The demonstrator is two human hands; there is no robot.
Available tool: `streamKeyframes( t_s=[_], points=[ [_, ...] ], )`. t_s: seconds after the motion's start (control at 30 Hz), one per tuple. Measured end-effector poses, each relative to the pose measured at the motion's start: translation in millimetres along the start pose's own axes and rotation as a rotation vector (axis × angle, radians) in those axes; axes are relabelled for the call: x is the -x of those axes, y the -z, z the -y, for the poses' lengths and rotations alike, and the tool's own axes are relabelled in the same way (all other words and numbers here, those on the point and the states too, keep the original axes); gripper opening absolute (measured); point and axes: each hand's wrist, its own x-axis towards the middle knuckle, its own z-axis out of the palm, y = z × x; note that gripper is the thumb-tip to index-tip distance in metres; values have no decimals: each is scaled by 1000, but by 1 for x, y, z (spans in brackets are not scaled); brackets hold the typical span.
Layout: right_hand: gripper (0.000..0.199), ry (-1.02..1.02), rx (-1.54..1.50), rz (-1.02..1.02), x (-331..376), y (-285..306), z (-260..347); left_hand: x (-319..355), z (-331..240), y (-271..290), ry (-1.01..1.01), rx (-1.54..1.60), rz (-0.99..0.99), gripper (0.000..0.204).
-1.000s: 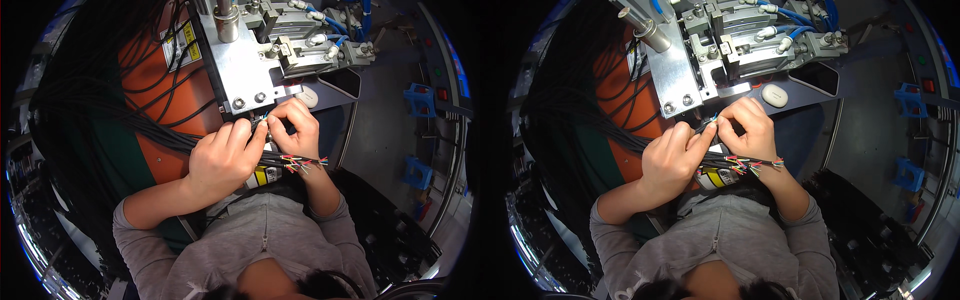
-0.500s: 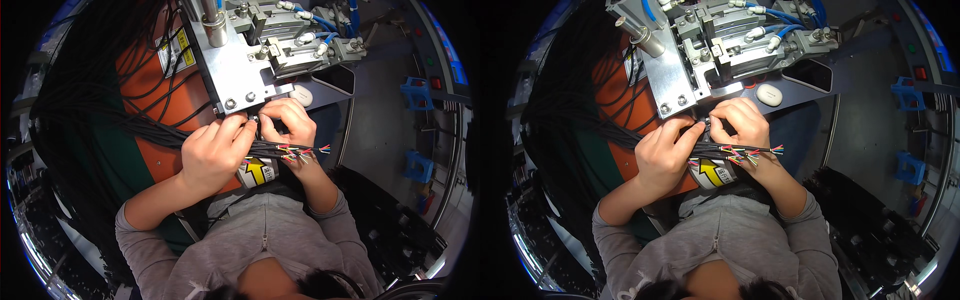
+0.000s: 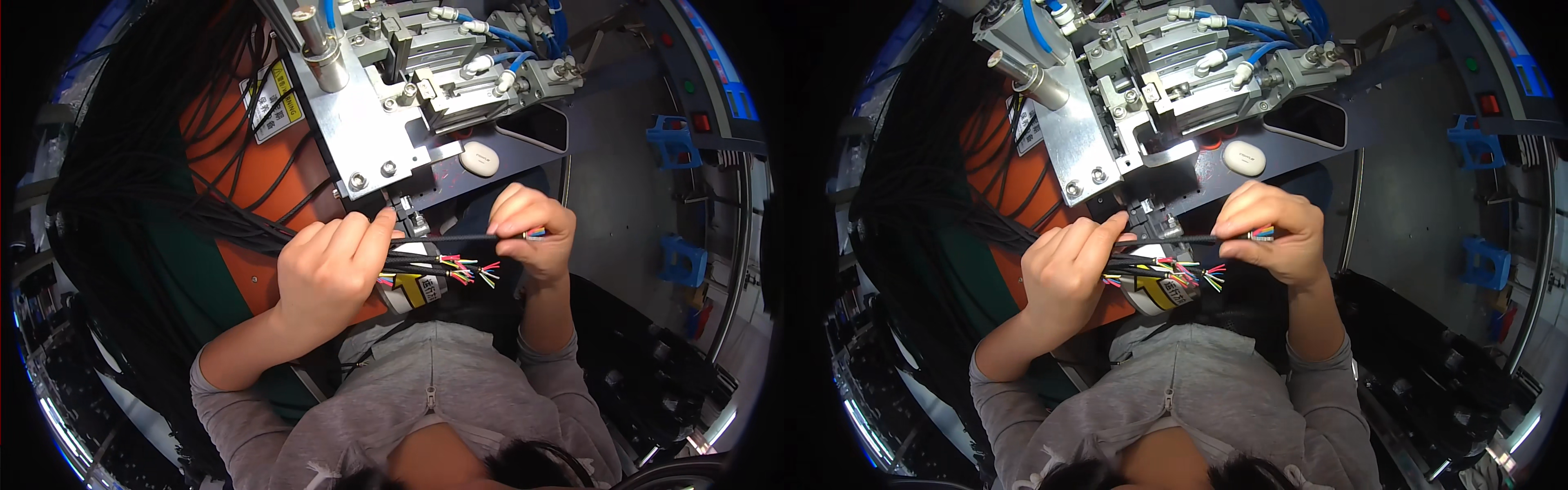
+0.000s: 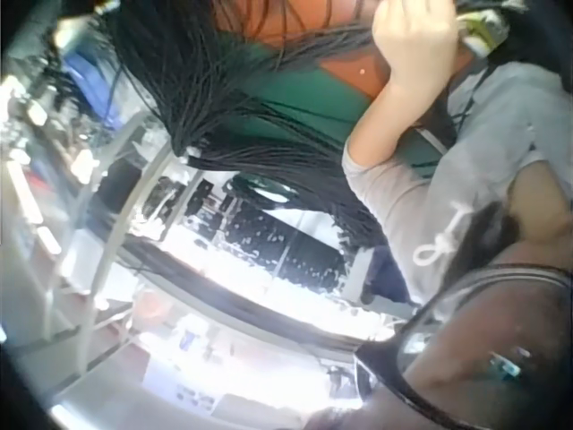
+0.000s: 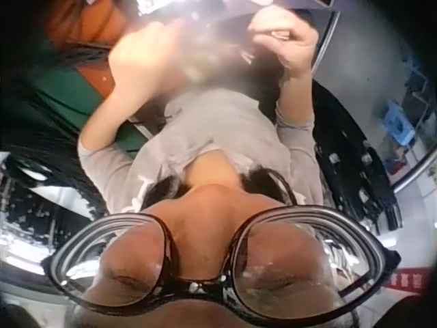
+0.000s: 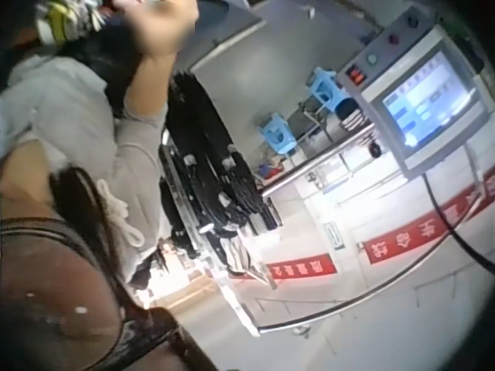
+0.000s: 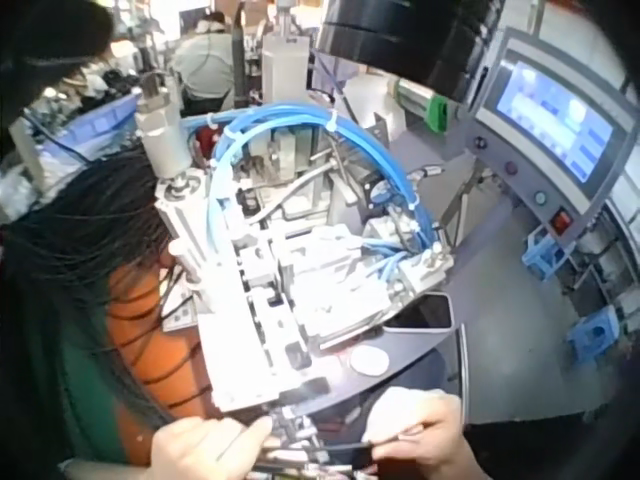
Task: The person repeatedly strips the ends of black wires and crimps them using a bench-mounted crimping tool. They handle bundles of wires, feed individual strands into the tool, and release the finished pieces. The workspace includes a green mat, a control panel, and a pile of processed wires.
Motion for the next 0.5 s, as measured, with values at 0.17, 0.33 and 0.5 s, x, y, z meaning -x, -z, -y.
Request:
streamKeyframes(
  t_s=[0.17, 0.33, 0.5],
  points=[
    [13, -168, 51, -280, 2, -5, -4, -10, 8, 2, -178, 30, -380, 29],
    [12, -294, 123, -187, -10, -42, -2, -7, 6, 8, -134, 82, -306, 30],
    [18, -151, 177, -90, -24, -64, -1, -1, 11, -5, -147, 219, -276, 29]
  ],
)
